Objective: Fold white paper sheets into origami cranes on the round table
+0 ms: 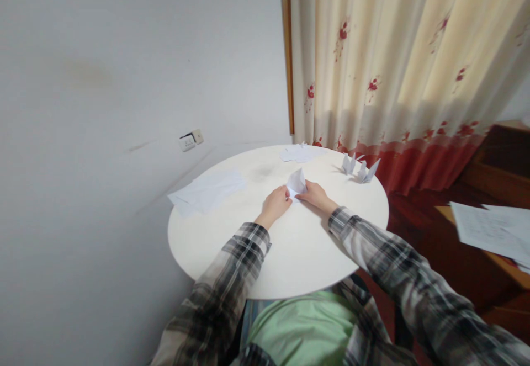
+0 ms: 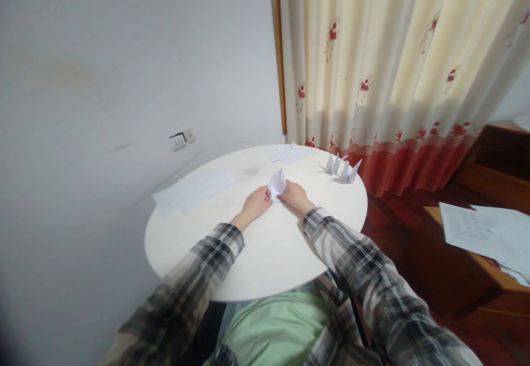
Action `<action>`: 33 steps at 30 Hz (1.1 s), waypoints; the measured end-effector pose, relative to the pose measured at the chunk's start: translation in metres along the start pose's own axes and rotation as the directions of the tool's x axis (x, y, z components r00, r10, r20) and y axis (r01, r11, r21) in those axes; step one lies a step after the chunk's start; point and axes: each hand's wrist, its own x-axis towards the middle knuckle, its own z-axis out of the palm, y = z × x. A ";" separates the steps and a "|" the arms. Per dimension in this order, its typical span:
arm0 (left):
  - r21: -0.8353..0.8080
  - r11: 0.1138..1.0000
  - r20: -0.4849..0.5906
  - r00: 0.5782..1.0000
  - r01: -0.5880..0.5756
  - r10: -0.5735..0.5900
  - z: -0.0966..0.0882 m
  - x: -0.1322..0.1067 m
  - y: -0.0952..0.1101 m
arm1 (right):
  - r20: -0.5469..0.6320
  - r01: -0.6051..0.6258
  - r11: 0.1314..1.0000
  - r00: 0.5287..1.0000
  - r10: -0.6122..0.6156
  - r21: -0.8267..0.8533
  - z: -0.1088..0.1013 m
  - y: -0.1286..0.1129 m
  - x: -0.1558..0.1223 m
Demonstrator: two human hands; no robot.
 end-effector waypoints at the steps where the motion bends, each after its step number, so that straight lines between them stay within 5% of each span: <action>1: -0.001 1.000 -0.002 1.000 -0.003 0.003 0.000 0.000 0.000 | 0.000 0.000 1.000 1.000 0.000 -0.003 0.000 0.000 0.000; 33: 0.011 1.000 0.053 0.998 0.021 -0.022 -0.002 0.001 0.004 | 0.006 -0.030 0.990 1.000 0.031 -0.137 -0.007 -0.007 -0.004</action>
